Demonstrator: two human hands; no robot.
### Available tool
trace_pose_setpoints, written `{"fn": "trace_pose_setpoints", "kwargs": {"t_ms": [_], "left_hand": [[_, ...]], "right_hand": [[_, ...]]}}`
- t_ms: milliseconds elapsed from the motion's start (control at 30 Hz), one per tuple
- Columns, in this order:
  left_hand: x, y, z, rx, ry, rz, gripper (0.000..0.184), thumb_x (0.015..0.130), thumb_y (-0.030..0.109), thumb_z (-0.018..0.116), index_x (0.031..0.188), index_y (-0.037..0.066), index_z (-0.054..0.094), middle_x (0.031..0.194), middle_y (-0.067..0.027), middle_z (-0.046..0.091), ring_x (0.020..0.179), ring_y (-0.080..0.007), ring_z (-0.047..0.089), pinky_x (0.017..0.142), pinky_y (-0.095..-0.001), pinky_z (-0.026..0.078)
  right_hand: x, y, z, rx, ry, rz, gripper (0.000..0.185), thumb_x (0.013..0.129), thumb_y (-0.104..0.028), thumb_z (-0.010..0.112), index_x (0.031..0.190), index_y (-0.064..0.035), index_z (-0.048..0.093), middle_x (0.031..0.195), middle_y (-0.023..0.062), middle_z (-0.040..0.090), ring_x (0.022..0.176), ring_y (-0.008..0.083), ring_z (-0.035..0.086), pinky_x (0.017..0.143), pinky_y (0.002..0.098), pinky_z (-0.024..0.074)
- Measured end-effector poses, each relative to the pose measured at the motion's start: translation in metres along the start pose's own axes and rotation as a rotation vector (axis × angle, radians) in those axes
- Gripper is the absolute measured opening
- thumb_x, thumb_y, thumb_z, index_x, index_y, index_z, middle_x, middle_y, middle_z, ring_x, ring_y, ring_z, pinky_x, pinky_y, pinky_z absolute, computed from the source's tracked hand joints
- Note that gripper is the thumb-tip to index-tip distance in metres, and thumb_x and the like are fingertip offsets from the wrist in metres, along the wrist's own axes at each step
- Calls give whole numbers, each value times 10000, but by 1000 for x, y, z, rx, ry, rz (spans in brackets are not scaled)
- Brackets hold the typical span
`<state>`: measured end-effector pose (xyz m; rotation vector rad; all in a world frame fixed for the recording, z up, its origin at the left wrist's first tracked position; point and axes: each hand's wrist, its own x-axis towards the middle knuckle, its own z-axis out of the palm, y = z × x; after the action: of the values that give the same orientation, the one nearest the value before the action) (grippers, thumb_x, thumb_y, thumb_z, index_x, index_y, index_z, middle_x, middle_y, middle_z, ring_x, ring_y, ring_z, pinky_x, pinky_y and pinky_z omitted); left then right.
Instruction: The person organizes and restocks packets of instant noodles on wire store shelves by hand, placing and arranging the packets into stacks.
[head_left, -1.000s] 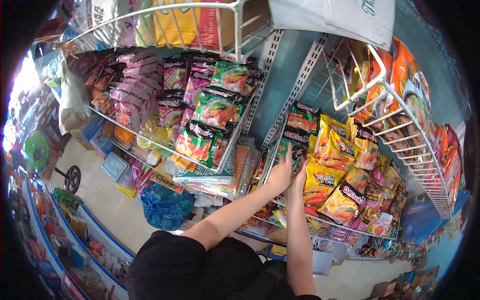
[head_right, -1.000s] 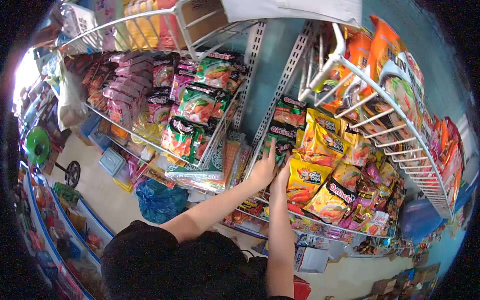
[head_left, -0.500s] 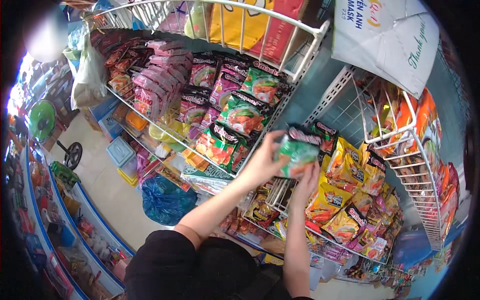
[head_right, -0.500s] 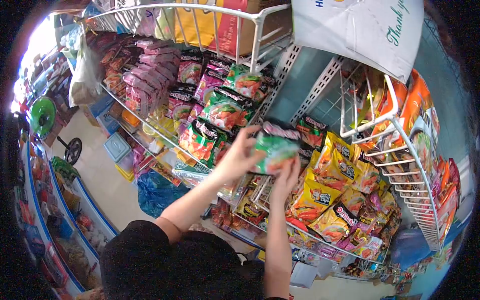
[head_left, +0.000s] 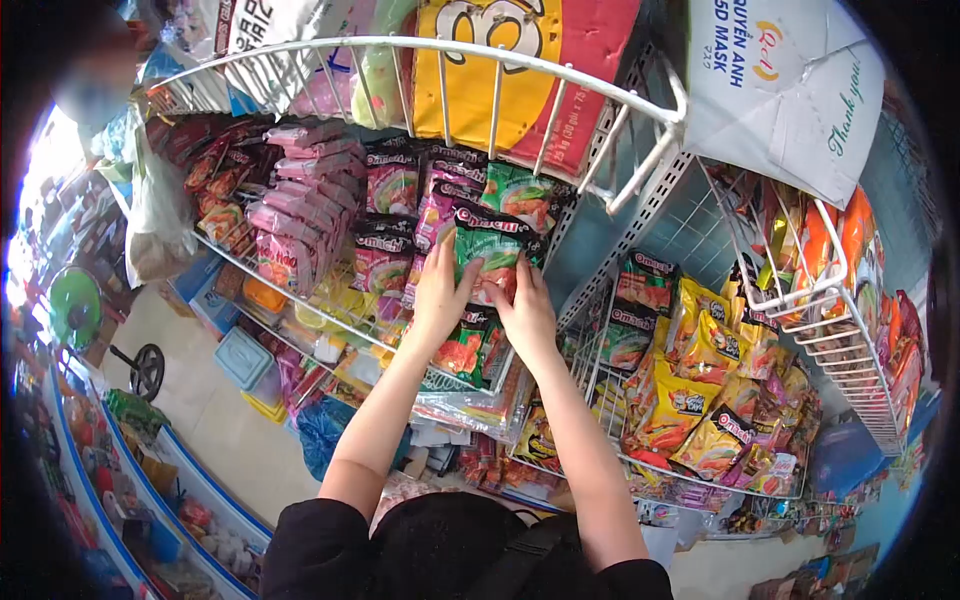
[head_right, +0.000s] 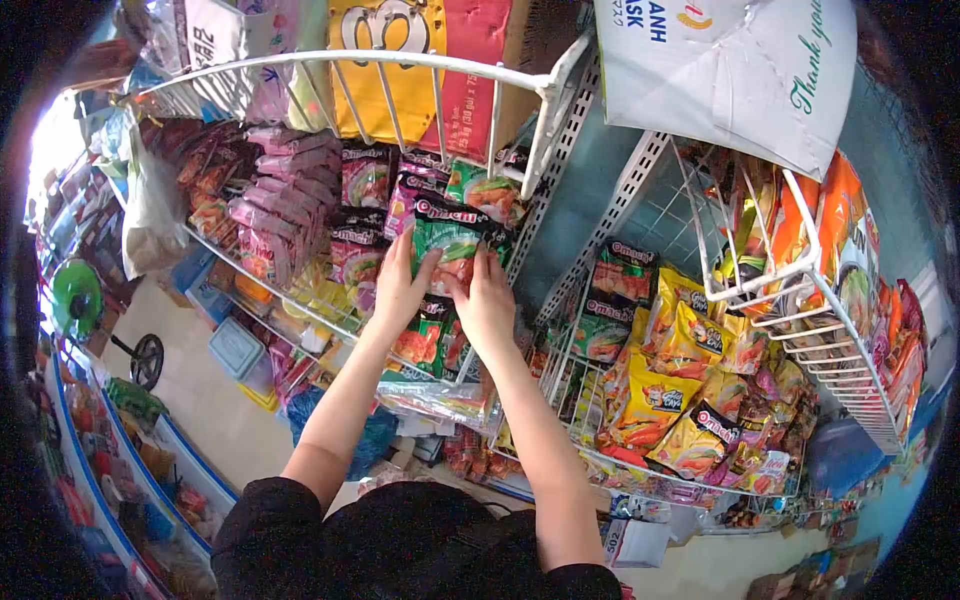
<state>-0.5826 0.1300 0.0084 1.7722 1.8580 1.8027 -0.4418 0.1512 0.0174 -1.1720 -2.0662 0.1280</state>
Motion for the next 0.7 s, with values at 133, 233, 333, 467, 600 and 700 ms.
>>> {"fn": "trace_pose_setpoints", "kwargs": {"t_ms": [133,233,333,467,600,700], "left_hand": [[20,-11,14,63,-16,145,497,858,238,590,1245,-20,415,1119,-220,517,1004,-392,520,822,-424,446],[27,-16,16,17,-89,114,489,856,233,594,1237,-18,418,1126,-220,506,1022,-399,505,848,-427,432],[21,-22,10,-7,-125,171,496,852,235,598,1244,-8,413,1088,-213,512,1014,-393,502,834,-431,429],[6,-23,-1,125,-133,194,478,854,275,591,1221,11,437,1058,-176,521,979,-360,514,812,-434,422],[5,-14,0,378,-121,180,450,860,319,568,1181,18,474,1038,-148,550,964,-318,527,819,-438,388],[0,4,-4,331,-86,126,589,862,281,569,1344,23,351,1114,-190,511,1025,-363,489,883,-461,363]], "right_hand": [[16,5,6,19,-9,80,646,841,-381,592,1318,-13,361,1051,210,513,972,390,539,786,441,458],[19,4,8,20,-19,115,642,842,-375,591,1313,-4,362,1065,205,512,968,381,544,781,433,462],[6,5,16,-132,34,30,654,839,-381,592,1301,22,363,1070,199,514,969,364,551,773,424,467],[-12,-7,17,-340,52,-16,682,807,-408,606,1260,62,408,1064,182,547,887,269,614,732,344,472],[-11,-2,13,-226,59,3,607,846,-406,576,1224,51,445,1119,193,551,922,335,598,772,395,471],[-19,19,-9,-27,50,-11,526,866,-359,577,1230,6,475,1139,208,545,978,358,571,835,404,457]]}}
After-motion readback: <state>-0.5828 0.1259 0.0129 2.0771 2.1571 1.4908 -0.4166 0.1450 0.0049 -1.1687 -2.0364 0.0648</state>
